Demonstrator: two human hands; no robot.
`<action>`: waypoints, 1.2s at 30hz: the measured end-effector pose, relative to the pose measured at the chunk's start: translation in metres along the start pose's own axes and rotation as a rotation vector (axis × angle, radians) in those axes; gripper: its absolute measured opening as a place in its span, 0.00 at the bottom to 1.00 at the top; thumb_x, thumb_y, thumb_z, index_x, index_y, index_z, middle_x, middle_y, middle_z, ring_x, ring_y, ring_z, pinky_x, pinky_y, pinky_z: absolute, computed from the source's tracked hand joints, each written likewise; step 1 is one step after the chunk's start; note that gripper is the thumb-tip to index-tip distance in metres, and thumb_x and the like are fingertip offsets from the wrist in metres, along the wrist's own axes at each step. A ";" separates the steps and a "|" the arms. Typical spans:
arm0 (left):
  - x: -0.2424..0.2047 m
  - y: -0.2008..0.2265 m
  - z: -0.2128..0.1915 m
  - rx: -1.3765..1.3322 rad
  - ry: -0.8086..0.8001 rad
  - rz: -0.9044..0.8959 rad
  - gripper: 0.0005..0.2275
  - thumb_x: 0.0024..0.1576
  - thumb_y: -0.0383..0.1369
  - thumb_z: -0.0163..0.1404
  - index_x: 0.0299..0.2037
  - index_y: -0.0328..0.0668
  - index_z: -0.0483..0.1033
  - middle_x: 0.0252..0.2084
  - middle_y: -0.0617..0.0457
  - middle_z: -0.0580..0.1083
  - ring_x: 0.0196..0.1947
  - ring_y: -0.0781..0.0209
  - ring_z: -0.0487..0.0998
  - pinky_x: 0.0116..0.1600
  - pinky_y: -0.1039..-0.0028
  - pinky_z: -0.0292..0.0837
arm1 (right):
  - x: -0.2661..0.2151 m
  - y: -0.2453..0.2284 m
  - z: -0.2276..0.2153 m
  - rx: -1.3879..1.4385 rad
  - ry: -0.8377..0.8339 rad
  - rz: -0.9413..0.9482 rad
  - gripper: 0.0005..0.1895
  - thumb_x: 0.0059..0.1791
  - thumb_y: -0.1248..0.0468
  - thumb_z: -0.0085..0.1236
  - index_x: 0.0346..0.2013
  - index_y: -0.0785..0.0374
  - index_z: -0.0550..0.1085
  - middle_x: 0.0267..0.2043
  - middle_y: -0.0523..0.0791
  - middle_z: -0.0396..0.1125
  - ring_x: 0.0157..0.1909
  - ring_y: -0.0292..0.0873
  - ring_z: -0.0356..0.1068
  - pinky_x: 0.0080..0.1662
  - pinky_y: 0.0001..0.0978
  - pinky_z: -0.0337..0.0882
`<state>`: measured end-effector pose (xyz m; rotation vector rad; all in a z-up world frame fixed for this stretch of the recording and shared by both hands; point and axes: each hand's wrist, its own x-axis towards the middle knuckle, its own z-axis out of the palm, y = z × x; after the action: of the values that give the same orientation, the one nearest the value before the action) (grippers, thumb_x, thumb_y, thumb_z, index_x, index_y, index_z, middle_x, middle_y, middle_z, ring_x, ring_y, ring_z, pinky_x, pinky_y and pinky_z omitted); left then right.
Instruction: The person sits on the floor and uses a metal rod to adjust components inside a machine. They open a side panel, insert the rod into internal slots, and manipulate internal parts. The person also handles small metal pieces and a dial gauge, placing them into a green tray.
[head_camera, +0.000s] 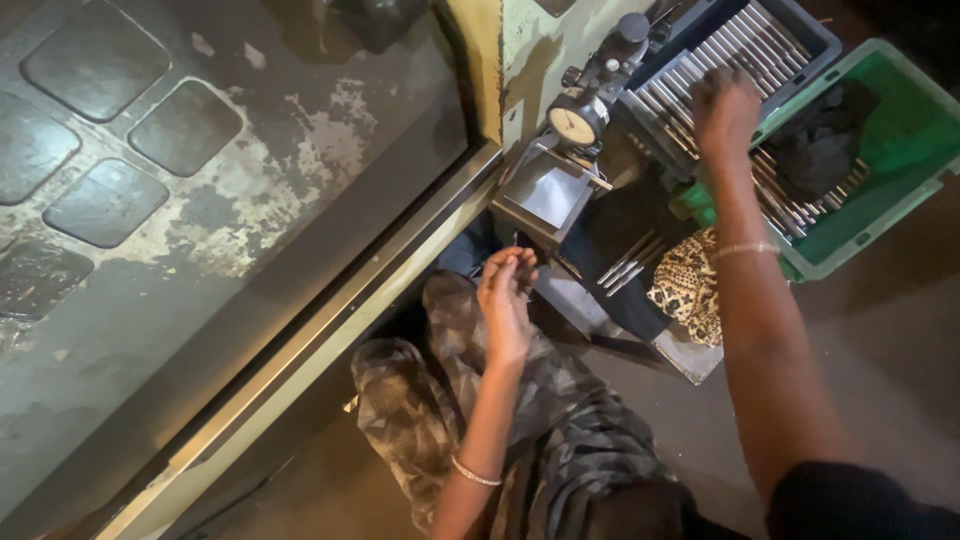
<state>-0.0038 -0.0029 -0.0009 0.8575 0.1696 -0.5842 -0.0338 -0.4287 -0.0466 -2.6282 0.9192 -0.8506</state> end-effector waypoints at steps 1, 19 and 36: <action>0.000 -0.003 0.002 0.006 -0.008 -0.005 0.07 0.62 0.32 0.50 0.46 0.42 0.76 0.45 0.52 0.79 0.47 0.64 0.79 0.52 0.72 0.72 | 0.007 0.014 0.009 -0.040 0.026 -0.037 0.11 0.57 0.62 0.60 0.51 0.64 0.77 0.52 0.58 0.70 0.55 0.62 0.67 0.55 0.56 0.65; -0.001 -0.063 0.006 0.176 -0.163 -0.274 0.07 0.64 0.33 0.49 0.47 0.41 0.76 0.45 0.53 0.80 0.45 0.66 0.80 0.49 0.76 0.72 | -0.056 0.077 -0.061 0.207 0.108 0.244 0.07 0.54 0.72 0.56 0.47 0.68 0.76 0.47 0.56 0.73 0.51 0.55 0.73 0.54 0.44 0.71; 0.006 -0.136 0.144 0.460 -0.484 -0.469 0.07 0.64 0.32 0.49 0.46 0.40 0.78 0.43 0.54 0.80 0.43 0.69 0.80 0.45 0.81 0.73 | -0.101 0.164 -0.012 -0.034 -0.729 0.196 0.34 0.45 0.47 0.65 0.62 0.60 0.73 0.61 0.64 0.65 0.63 0.68 0.63 0.64 0.54 0.65</action>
<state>-0.0863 -0.1829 0.0008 1.0981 -0.2226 -1.2855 -0.1864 -0.4928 -0.1460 -2.4980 0.9378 0.1805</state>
